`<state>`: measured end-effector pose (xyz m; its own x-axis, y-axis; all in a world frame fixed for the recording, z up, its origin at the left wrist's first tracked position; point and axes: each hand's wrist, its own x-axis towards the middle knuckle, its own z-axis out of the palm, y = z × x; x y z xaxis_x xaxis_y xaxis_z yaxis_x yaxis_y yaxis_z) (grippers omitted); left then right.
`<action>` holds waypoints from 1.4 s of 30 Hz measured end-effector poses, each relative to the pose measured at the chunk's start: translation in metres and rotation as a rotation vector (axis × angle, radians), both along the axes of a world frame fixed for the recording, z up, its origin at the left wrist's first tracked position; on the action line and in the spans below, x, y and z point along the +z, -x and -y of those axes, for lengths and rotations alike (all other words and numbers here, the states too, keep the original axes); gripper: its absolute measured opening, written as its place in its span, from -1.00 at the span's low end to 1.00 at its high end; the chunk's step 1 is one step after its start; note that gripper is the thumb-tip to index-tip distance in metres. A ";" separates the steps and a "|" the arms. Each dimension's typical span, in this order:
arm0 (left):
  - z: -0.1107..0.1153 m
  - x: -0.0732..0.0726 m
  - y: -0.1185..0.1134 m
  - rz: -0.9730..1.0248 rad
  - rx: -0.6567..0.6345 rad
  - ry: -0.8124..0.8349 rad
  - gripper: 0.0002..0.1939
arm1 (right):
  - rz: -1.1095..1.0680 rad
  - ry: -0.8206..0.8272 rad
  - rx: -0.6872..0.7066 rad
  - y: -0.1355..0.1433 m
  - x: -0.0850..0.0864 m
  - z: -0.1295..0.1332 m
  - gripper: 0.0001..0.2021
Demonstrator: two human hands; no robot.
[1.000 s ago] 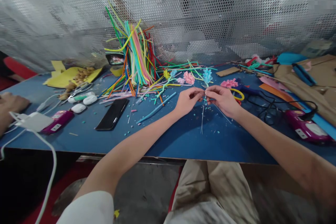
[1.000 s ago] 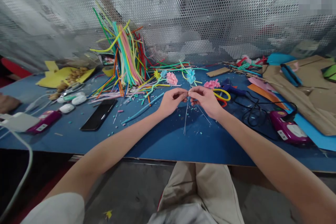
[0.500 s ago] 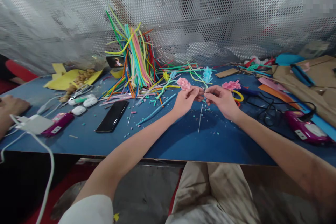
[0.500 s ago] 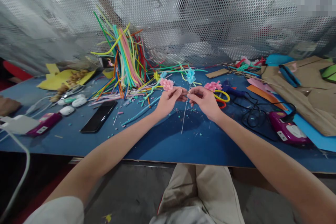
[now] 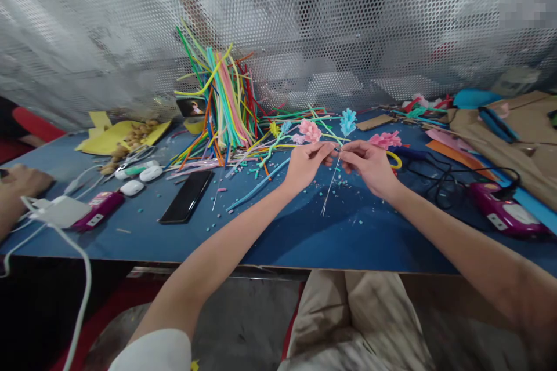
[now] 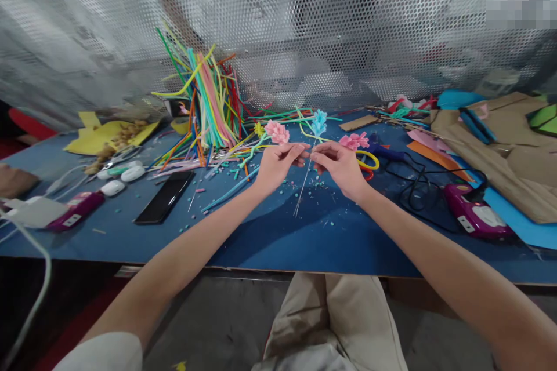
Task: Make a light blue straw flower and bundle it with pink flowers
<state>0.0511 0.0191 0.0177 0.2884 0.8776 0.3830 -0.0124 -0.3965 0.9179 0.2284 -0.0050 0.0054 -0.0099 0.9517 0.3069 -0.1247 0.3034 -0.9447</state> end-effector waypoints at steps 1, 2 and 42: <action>0.001 0.002 0.000 -0.002 0.003 -0.004 -0.60 | -0.001 0.010 0.003 0.000 0.001 0.000 -0.79; 0.002 0.004 0.000 -0.005 0.003 -0.006 -0.61 | 0.000 0.018 0.009 0.000 0.003 0.001 -0.79; -0.006 0.006 0.010 -0.027 -0.284 0.285 -0.73 | 0.044 0.227 0.093 0.003 0.014 0.013 -0.86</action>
